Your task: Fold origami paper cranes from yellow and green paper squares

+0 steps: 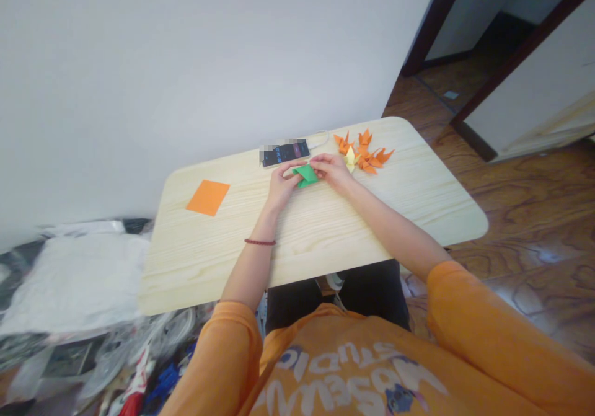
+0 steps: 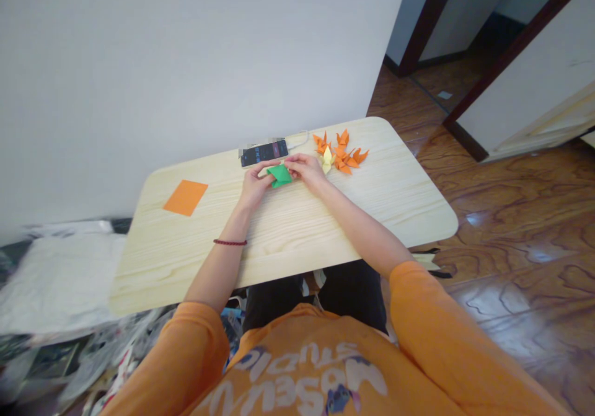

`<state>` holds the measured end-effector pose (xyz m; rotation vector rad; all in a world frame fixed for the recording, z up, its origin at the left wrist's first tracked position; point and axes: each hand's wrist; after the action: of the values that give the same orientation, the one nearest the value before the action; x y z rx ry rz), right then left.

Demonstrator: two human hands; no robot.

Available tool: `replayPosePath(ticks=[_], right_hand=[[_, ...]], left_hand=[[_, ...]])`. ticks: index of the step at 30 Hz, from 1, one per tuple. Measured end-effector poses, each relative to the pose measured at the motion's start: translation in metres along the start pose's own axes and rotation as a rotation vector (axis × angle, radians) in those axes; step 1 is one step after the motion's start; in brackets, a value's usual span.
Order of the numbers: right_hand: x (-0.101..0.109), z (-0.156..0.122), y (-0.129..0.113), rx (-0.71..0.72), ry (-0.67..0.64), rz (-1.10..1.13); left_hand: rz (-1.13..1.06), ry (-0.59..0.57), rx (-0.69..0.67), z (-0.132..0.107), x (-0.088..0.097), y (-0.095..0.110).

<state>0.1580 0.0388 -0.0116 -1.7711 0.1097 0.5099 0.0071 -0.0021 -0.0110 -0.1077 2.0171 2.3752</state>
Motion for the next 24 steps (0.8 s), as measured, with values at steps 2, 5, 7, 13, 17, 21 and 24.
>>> replayPosePath(ticks=[2,5,7,13,17,21,24], right_hand=[[0.0,0.0,0.0,0.002,-0.006,-0.008],[0.0,0.001,0.001,0.001,0.002,-0.021],[0.0,0.002,0.002,0.004,0.022,-0.025],[0.001,0.001,0.002,0.031,0.0,-0.012],[-0.001,-0.002,0.0,0.041,-0.019,-0.06],[-0.004,-0.006,0.0,0.073,-0.024,-0.191],[-0.004,-0.005,0.003,0.098,-0.015,-0.232]], left_hand=[[0.002,-0.013,-0.029,0.0,0.0,0.001],[-0.016,-0.02,-0.051,0.001,-0.001,0.002],[-0.022,-0.01,-0.024,0.001,-0.001,0.002],[-0.007,0.16,0.078,0.003,0.003,-0.005],[0.033,0.28,0.057,0.006,0.006,-0.011],[0.142,0.299,-0.04,0.006,0.006,-0.01],[0.159,0.264,-0.095,0.004,0.003,-0.006]])
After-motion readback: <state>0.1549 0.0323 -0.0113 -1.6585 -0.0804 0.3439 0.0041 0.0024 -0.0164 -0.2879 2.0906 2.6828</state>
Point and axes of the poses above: each hand's wrist, its own z-axis towards the middle knuckle, its own x-axis out of the back of the hand, y = z × x, and after that the axes turned 5 degrees about -x, right-handed
